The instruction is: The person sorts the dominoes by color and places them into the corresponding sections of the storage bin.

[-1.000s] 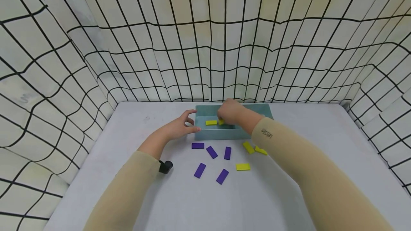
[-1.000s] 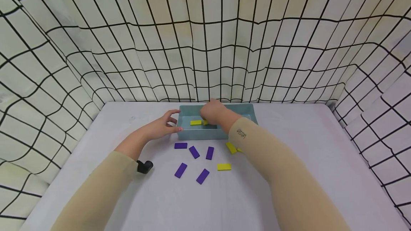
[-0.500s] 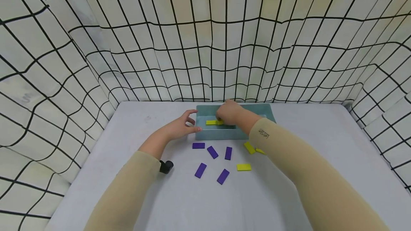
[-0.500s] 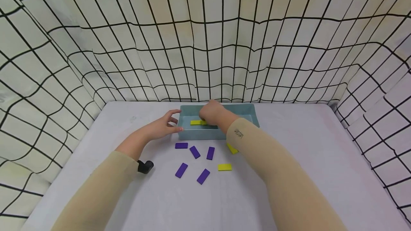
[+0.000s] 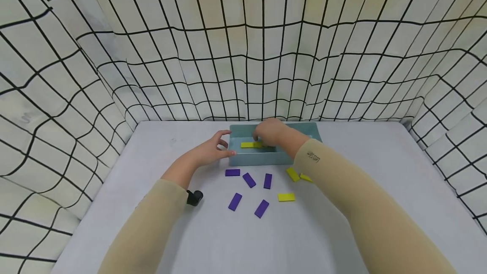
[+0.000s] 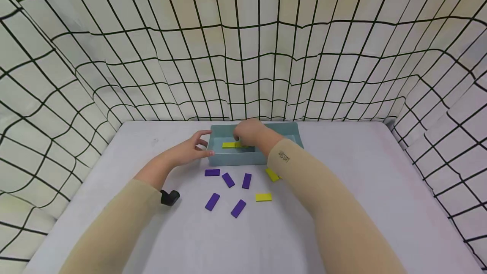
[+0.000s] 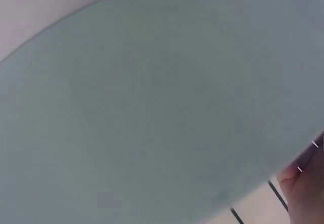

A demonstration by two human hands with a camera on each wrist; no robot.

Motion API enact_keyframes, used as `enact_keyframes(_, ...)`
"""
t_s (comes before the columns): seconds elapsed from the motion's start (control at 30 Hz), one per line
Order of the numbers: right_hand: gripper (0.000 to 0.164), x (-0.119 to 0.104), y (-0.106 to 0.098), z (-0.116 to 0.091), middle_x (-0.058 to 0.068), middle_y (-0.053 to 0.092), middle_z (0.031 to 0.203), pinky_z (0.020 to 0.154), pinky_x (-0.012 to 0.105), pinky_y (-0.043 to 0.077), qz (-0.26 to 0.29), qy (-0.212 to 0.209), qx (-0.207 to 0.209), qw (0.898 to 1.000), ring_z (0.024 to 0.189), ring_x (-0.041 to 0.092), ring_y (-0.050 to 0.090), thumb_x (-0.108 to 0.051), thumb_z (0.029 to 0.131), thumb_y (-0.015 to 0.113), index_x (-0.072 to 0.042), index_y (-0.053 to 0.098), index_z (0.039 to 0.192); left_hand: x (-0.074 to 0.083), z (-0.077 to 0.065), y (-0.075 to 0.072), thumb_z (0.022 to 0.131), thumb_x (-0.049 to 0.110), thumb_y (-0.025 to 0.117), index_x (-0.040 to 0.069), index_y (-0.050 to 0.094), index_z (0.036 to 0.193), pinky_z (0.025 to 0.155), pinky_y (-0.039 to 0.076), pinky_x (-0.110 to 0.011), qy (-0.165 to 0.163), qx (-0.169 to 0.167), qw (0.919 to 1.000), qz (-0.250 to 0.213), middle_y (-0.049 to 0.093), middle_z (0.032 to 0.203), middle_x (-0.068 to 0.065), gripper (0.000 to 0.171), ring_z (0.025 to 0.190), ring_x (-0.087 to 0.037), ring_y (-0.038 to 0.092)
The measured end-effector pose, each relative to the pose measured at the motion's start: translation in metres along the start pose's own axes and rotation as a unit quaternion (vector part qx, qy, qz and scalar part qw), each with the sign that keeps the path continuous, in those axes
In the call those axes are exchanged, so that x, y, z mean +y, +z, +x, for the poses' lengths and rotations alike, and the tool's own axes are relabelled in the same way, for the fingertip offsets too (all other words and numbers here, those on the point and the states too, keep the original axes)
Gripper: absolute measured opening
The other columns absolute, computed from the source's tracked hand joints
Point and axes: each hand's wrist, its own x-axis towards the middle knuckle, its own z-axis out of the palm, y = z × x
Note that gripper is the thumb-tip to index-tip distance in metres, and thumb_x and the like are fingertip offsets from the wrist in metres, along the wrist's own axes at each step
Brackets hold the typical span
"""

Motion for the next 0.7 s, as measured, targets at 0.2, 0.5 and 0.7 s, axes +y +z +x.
enact_keyframes(0.2,0.031,-0.001,-0.008,-0.008,-0.002,0.068,0.118,0.093,0.037,0.051,0.035,-0.018,0.018,0.999,0.108,0.016,0.061,-0.028,0.095,0.069,-0.022,0.069,0.126,-0.001,0.001,-0.001,0.093,0.046,0.066,0.029,0.013,0.157,0.108,0.038,-0.056,0.0,0.002,1.0,0.006,0.043,0.147,-0.015,0.085,0.134,-0.036,0.045)
enact_keyframes(0.5,0.035,-0.003,-0.022,-0.024,0.003,0.067,0.118,0.089,0.039,0.052,0.087,-0.024,0.034,0.995,0.103,0.017,0.059,-0.029,0.093,0.071,-0.02,0.068,0.127,-0.001,0.001,-0.002,0.093,0.045,0.067,0.03,0.013,0.157,0.11,0.036,-0.057,-0.006,0.001,1.0,-0.005,0.043,0.148,-0.014,0.085,0.136,-0.035,0.044)
enact_keyframes(0.7,0.036,-0.001,-0.024,-0.041,0.002,0.067,0.115,0.088,0.037,0.051,0.107,-0.039,0.05,0.992,0.102,0.017,0.059,-0.03,0.093,0.072,-0.021,0.068,0.127,-0.003,0.003,0.0,0.093,0.045,0.067,0.029,0.013,0.157,0.11,0.035,-0.058,-0.003,0.001,1.0,-0.003,0.043,0.148,-0.014,0.085,0.136,-0.036,0.043)
